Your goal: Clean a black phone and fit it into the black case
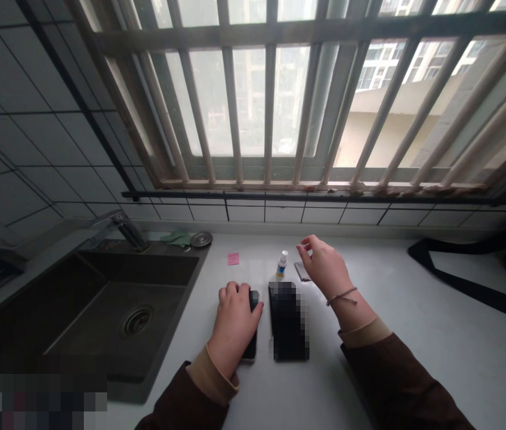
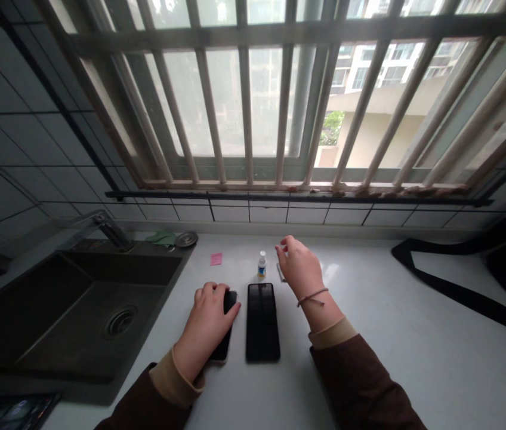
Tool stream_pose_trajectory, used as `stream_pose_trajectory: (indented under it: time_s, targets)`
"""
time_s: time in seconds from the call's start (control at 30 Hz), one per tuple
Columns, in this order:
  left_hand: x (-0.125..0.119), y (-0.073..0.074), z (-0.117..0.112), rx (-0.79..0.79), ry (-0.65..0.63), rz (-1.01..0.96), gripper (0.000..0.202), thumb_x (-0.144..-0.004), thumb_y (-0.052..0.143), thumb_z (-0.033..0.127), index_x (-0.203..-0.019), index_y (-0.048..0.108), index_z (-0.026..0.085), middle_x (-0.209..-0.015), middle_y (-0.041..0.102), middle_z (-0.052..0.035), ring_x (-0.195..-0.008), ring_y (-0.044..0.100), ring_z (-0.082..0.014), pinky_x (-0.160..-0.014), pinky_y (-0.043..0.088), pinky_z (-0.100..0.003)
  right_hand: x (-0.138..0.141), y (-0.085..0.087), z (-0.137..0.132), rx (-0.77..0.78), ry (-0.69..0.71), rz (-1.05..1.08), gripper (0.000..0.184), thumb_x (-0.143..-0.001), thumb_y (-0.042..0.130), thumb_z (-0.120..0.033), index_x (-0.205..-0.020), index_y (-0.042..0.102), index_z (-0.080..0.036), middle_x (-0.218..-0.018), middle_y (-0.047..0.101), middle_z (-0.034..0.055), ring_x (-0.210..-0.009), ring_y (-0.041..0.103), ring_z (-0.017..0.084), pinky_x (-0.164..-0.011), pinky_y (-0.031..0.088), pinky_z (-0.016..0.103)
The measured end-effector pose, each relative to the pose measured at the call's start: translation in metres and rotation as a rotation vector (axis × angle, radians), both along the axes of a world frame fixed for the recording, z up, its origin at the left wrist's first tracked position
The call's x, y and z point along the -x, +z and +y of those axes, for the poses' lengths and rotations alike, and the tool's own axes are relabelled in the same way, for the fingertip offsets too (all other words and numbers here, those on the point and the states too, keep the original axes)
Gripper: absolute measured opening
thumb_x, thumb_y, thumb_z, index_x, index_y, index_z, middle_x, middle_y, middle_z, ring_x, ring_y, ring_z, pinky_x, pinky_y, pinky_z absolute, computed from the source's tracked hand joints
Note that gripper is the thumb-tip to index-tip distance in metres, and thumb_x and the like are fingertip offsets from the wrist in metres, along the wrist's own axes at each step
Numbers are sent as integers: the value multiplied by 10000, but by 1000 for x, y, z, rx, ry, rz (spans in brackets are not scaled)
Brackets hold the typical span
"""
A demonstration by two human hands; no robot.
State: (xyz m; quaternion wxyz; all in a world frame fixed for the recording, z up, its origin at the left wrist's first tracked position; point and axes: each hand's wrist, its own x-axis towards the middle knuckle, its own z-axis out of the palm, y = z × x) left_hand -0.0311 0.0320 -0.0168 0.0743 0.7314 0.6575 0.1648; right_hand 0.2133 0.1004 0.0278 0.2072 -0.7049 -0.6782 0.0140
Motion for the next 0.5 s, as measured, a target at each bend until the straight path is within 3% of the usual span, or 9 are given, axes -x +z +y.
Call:
stream_pose_trajectory:
  time_s: [0.13,0.2,0.4,0.5]
  targets:
    - [-1,0,0,0,4,6,299,-927,727,352,-1176,695,190,-1186,586,-137,-1166,539,-350,-1062,425,-434,-12,-14,2,207,-10,-90,235,-953,713,-402,-901,776,-182,-880,803,164,-828,765,310,-677,480,346]
    - [-2,0,0,3,4,4,305,-928,722,352,-1184,696,187,-1190,585,-139,-1167,538,-354,-1064,427,-439,-12,-23,2,287,10,-127,241,-872,797,-417,-800,785,-187,-856,805,171,-797,770,309,-675,492,346]
    - [-1,-1,1,4,5,-15,311,-927,724,347,-1183,697,173,-1197,581,-149,-1169,533,-356,-1073,427,-442,0,-26,1,353,33,-188,201,-883,638,-169,-866,838,-164,-902,818,202,-831,792,295,-711,523,338]
    - [-1,-2,2,3,5,-24,309,-922,733,355,-1172,695,176,-1193,581,-145,-1166,536,-351,-1069,429,-437,6,-22,0,353,63,-201,236,-882,616,-171,-921,847,-144,-945,818,221,-876,796,315,-740,537,354]
